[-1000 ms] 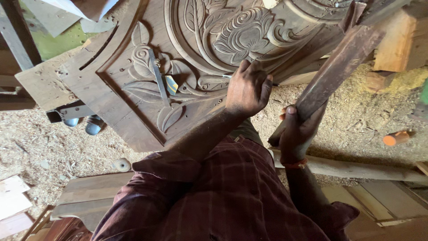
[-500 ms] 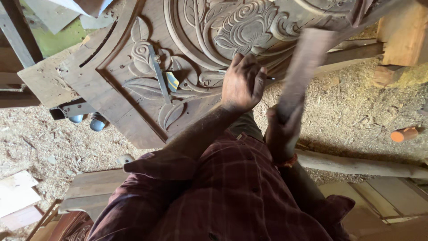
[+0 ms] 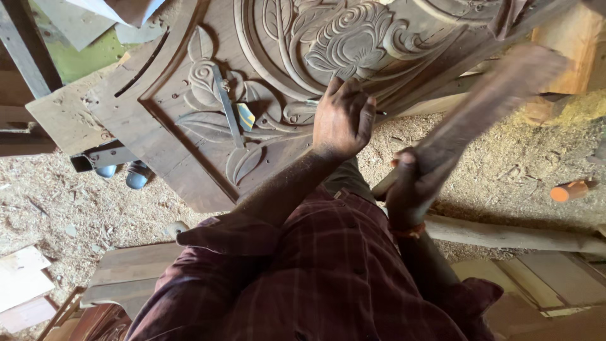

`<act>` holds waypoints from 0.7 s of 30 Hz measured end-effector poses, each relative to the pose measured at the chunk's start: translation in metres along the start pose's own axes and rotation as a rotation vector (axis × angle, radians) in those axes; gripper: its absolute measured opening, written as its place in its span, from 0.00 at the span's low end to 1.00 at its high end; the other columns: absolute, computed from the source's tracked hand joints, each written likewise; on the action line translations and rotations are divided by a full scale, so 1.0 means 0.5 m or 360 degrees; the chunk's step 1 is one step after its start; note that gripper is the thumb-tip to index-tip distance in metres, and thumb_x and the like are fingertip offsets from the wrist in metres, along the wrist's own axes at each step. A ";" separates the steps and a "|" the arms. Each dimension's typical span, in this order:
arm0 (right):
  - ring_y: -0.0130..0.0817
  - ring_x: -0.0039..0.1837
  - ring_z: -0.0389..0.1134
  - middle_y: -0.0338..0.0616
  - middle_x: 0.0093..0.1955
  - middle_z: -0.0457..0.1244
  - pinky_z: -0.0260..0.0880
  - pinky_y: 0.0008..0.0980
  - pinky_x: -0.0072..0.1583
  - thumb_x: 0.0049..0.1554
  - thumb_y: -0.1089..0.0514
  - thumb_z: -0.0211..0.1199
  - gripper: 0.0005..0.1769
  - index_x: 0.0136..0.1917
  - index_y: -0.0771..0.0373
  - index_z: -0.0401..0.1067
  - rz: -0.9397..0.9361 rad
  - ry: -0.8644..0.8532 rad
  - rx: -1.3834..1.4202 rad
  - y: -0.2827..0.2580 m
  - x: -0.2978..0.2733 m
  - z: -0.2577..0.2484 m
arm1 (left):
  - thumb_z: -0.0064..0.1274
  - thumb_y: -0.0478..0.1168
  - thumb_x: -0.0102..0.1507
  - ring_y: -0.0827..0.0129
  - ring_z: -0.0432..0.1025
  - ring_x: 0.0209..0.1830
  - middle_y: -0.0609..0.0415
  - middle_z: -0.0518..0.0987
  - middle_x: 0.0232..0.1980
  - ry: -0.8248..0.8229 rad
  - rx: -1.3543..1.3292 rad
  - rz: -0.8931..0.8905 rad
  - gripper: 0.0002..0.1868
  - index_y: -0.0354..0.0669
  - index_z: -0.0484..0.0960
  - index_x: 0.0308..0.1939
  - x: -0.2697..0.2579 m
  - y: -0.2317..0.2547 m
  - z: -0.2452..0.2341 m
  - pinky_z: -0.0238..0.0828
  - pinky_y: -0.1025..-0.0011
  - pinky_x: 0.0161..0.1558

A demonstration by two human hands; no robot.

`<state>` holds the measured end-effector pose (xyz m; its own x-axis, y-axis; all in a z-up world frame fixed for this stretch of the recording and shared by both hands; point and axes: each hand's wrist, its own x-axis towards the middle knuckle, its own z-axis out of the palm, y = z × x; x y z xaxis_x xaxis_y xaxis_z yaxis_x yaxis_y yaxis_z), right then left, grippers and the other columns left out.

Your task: The person carves a floral design into a large wooden panel using a chisel and a wooden mallet. They repeatedly strike the chisel to shape the wood and occasionally brush away sawdust with their hand.

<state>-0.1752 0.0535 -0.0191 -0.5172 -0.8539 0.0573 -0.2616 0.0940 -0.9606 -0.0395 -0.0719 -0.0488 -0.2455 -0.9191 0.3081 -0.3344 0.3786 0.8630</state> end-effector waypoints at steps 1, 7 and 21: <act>0.31 0.45 0.65 0.64 0.67 0.62 0.76 0.27 0.44 0.61 0.73 0.51 0.51 0.86 0.70 0.23 -0.0087 0.0057 0.0045 0.000 -0.001 -0.003 | 0.44 0.40 0.68 0.55 0.65 0.39 0.46 0.73 0.36 -0.0031 0.0022 -0.0019 0.15 0.38 0.78 0.29 0.001 -0.001 0.005 0.67 0.58 0.45; 0.32 0.43 0.63 0.62 0.59 0.59 0.73 0.29 0.43 0.62 0.71 0.53 0.46 0.82 0.73 0.28 -0.0092 0.0143 -0.0101 0.011 -0.012 0.004 | 0.42 0.40 0.69 0.56 0.65 0.38 0.45 0.72 0.34 -0.0031 0.0016 -0.0038 0.16 0.38 0.78 0.28 0.001 0.000 0.004 0.66 0.58 0.44; 0.29 0.35 0.60 0.51 0.41 0.61 0.67 0.27 0.35 0.59 0.65 0.57 0.50 0.85 0.73 0.33 0.0156 0.0030 0.0123 0.082 -0.032 0.015 | 0.46 0.37 0.68 0.51 0.68 0.41 0.44 0.75 0.36 -0.0021 0.0005 0.0039 0.13 0.36 0.79 0.30 0.012 0.010 -0.019 0.67 0.55 0.50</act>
<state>-0.1716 0.0673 -0.0616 -0.5528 -0.8326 -0.0334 -0.1461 0.1363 -0.9798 -0.0342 -0.0766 -0.0390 -0.2654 -0.9081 0.3239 -0.3309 0.4013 0.8541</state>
